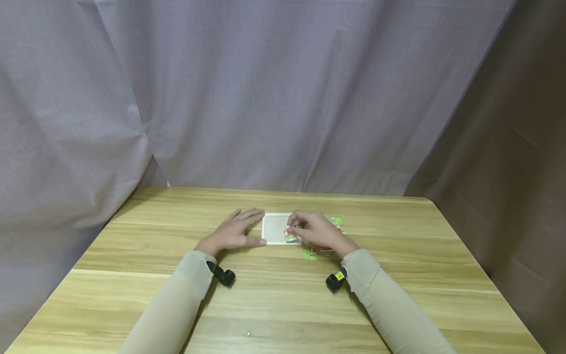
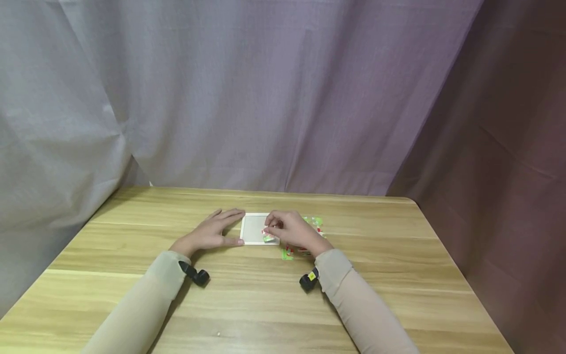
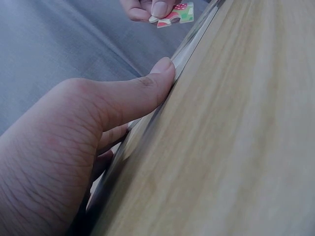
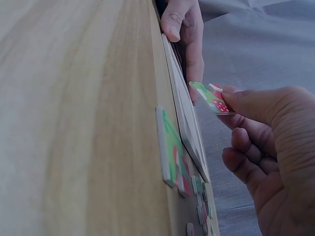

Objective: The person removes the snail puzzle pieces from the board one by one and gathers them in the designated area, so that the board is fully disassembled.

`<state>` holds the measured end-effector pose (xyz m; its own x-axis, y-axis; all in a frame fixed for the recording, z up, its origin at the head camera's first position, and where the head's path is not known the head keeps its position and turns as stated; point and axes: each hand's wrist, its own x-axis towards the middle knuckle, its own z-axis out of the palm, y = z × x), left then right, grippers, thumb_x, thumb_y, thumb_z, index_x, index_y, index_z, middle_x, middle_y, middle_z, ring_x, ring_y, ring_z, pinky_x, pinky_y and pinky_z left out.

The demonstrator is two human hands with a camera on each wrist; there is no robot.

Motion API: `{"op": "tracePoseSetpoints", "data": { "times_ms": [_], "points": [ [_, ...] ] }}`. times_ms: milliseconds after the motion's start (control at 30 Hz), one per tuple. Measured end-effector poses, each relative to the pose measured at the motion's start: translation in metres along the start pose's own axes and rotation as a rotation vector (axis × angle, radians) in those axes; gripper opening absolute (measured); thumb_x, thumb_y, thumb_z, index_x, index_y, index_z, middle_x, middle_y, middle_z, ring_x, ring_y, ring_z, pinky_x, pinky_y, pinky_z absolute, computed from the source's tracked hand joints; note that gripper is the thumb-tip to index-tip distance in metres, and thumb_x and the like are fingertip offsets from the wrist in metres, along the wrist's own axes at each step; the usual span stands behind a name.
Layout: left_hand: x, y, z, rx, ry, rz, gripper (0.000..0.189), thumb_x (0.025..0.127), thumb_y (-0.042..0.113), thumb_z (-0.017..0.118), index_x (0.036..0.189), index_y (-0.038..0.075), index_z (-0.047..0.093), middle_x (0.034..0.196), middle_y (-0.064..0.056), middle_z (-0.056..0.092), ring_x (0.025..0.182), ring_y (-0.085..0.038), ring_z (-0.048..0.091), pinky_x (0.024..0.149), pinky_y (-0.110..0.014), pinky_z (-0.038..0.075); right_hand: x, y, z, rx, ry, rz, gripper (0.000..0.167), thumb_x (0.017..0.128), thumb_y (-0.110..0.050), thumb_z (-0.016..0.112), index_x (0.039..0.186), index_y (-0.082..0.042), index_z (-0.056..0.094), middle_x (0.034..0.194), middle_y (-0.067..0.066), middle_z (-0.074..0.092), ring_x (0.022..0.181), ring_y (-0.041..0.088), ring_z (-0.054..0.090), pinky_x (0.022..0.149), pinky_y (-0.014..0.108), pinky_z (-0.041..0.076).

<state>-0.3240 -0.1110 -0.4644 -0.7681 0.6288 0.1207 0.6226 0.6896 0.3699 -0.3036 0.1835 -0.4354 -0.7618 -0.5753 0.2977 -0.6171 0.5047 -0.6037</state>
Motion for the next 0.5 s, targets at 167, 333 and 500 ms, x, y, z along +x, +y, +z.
{"op": "tracePoseSetpoints", "data": {
  "times_ms": [167, 333, 500],
  "points": [
    [0.001, -0.001, 0.001, 0.008, -0.003, 0.001, 0.1, 0.083, 0.073, 0.061, 0.158, 0.015, 0.033, 0.163, -0.004, 0.031, 0.15, -0.021, 0.026, 0.124, -0.052, 0.005, -0.001, 0.002, -0.001, -0.007, 0.013, 0.001, 0.006, 0.093, -0.018, 0.075, 0.097, -0.018, 0.07, 0.083, -0.012, 0.069, 0.074, 0.007, 0.064, 0.066, 0.025, 0.056],
    [-0.001, -0.001, 0.001, 0.005, -0.003, 0.005, 0.1, 0.083, 0.074, 0.061, 0.158, 0.014, 0.033, 0.163, -0.004, 0.031, 0.15, -0.021, 0.026, 0.124, -0.053, 0.005, -0.007, 0.009, -0.003, 0.043, 0.054, 0.029, 0.006, 0.094, -0.02, 0.074, 0.098, -0.018, 0.07, 0.085, -0.012, 0.071, 0.077, 0.008, 0.066, 0.07, 0.027, 0.058],
    [-0.001, -0.001, 0.002, -0.002, 0.01, 0.016, 0.097, 0.085, 0.071, 0.063, 0.158, 0.013, 0.034, 0.163, -0.006, 0.032, 0.15, -0.024, 0.027, 0.124, -0.054, 0.005, -0.023, 0.016, -0.015, 0.117, 0.115, 0.111, 0.013, 0.094, -0.027, 0.074, 0.101, -0.017, 0.071, 0.087, -0.009, 0.071, 0.078, 0.013, 0.067, 0.075, 0.03, 0.058]
  ]
}}
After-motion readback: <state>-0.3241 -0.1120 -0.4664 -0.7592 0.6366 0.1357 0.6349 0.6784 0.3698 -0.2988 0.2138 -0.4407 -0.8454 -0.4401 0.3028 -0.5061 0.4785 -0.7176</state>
